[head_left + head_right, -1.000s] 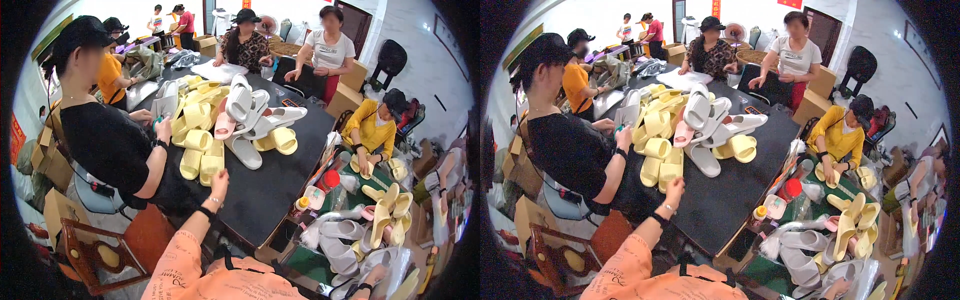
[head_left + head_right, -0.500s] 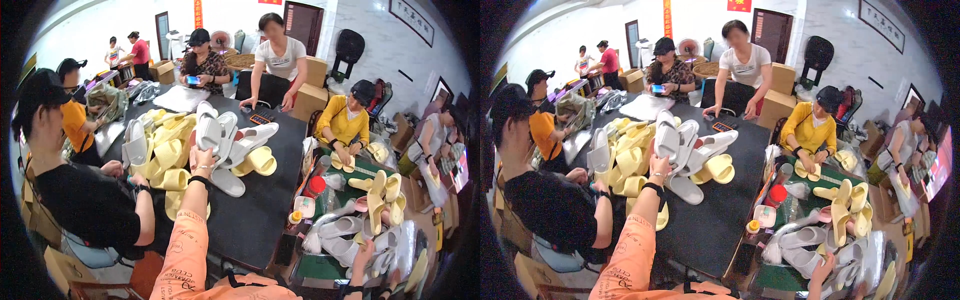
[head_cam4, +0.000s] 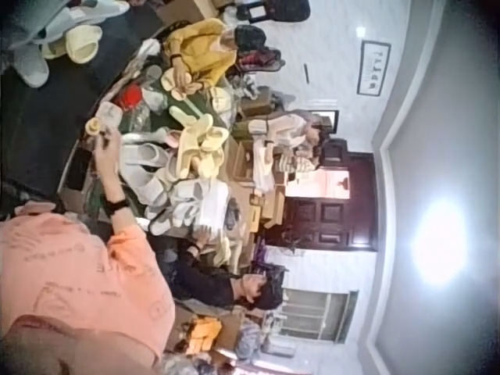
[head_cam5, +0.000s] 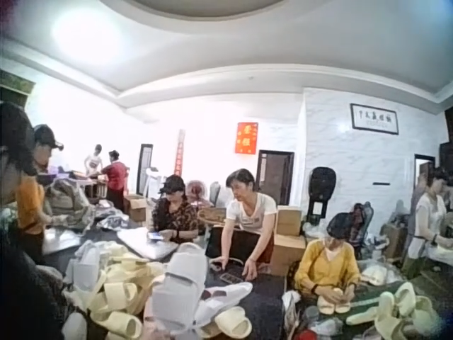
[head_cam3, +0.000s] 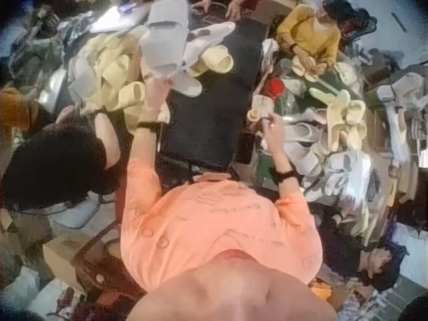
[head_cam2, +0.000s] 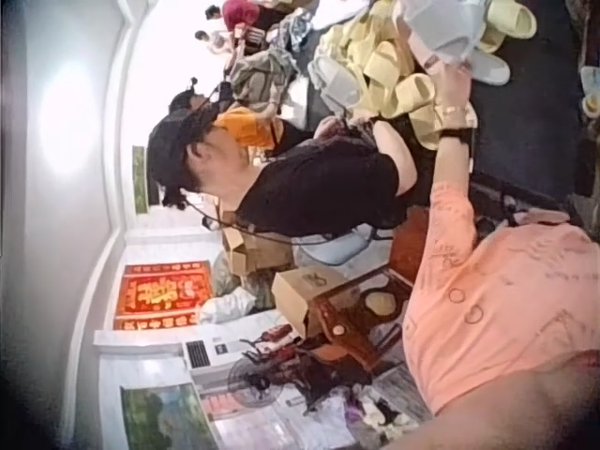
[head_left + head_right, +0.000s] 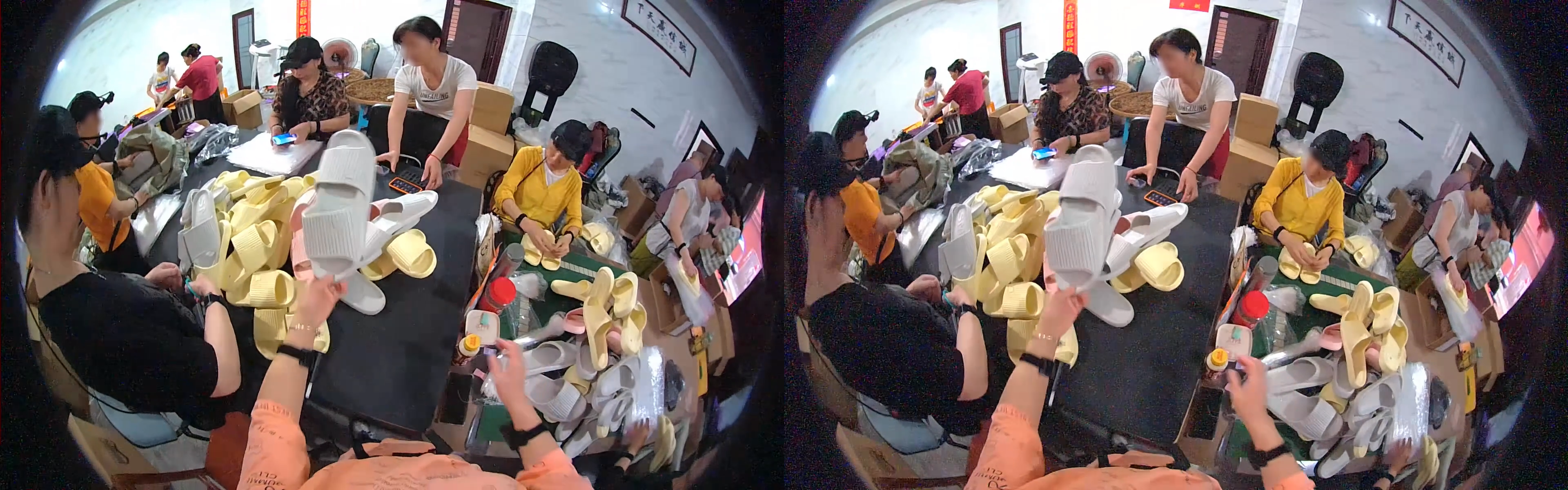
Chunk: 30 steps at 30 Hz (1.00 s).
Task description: Inspecting and cleaning up excess material from manufactured slippers using a handheld tool.
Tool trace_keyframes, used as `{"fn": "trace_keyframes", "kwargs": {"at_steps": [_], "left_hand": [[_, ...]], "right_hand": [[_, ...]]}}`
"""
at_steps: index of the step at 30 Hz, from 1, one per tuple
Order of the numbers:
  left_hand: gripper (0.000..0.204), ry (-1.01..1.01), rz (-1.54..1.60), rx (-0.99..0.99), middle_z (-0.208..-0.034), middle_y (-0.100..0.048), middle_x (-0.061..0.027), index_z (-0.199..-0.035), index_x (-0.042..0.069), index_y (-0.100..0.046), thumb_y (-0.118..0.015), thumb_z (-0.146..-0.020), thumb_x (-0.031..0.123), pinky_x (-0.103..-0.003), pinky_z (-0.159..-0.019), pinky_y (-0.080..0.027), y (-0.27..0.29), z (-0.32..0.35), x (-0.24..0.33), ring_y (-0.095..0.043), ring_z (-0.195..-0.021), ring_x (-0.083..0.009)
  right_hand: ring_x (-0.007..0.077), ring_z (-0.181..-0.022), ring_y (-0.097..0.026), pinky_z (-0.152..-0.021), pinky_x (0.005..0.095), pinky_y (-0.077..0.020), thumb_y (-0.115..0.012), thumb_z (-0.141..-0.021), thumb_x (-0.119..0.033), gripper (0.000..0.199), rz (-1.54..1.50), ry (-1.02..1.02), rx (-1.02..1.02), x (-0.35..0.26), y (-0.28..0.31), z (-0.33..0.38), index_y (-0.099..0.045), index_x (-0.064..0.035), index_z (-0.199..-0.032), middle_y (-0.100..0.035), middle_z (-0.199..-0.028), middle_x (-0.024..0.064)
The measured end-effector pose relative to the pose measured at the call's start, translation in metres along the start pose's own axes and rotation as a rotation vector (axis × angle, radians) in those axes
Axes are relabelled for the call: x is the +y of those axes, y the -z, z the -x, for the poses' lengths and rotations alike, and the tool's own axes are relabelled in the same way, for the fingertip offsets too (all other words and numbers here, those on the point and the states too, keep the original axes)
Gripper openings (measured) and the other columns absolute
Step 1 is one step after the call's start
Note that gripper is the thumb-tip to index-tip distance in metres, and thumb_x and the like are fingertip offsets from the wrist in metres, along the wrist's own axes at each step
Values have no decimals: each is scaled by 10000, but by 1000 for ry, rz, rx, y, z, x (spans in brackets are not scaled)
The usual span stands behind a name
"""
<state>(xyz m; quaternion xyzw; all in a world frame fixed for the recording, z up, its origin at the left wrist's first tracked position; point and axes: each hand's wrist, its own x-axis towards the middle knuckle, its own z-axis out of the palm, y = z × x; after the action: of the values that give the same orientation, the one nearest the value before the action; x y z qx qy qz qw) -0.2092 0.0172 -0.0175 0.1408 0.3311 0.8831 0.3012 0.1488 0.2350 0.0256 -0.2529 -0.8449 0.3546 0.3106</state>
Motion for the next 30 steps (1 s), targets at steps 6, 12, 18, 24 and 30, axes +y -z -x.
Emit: {"fn": "trace_keyframes", "kwargs": {"at_steps": [6, 12, 18, 24, 30], "left_hand": [[269, 386, -42, -266, -964, -580, -121, -1083, 3, -477, -502, -831, 92, -326, -617, -483, -25, 134, -19, -579, -736, -227], [279, 510, 139, -176, -976, -571, -39, -1134, 49, -476, -471, -873, 148, -268, -623, -468, -26, 182, -40, -568, -780, -159], [274, 454, 534, -176, -1011, -573, -87, -1086, 49, -508, -359, -907, 195, -331, -792, -421, -23, 215, -101, -533, -903, -184], [277, 515, 446, 38, -1004, -568, -86, -1040, 26, -539, -394, -892, 210, -343, -867, -409, -7, 208, -124, -521, -940, -188], [237, 330, -22, 455, -793, -606, -44, -926, 63, -565, -455, -864, 263, -258, -513, -432, 27, 175, -49, -545, -628, -129]], "right_hand": [[235, -1203, -338, -1007, 361, -258, -746, -650, -210, 930, -1092, -148, -612, -55, -85, -24, -161, -50, -1355, -330, -1320, 123], [189, -1142, -398, -978, 345, -317, -770, -619, -162, 793, -1315, -418, -862, -49, -103, 13, -343, -20, -1272, -451, -1216, 60], [173, -1032, -468, -882, 318, -388, -724, -693, -126, 485, -599, -114, -850, -32, -114, 32, -508, -27, -1116, -530, -1095, 61], [157, -1020, -469, -881, 305, -387, -682, -731, -108, 428, -656, -323, -849, -37, -100, 57, -512, -16, -1113, -526, -1105, 56], [209, -1179, -357, -991, 361, -294, -721, -635, -266, 836, -866, -116, -490, -42, -66, 15, -276, -28, -1302, -365, -1263, 87]]}}
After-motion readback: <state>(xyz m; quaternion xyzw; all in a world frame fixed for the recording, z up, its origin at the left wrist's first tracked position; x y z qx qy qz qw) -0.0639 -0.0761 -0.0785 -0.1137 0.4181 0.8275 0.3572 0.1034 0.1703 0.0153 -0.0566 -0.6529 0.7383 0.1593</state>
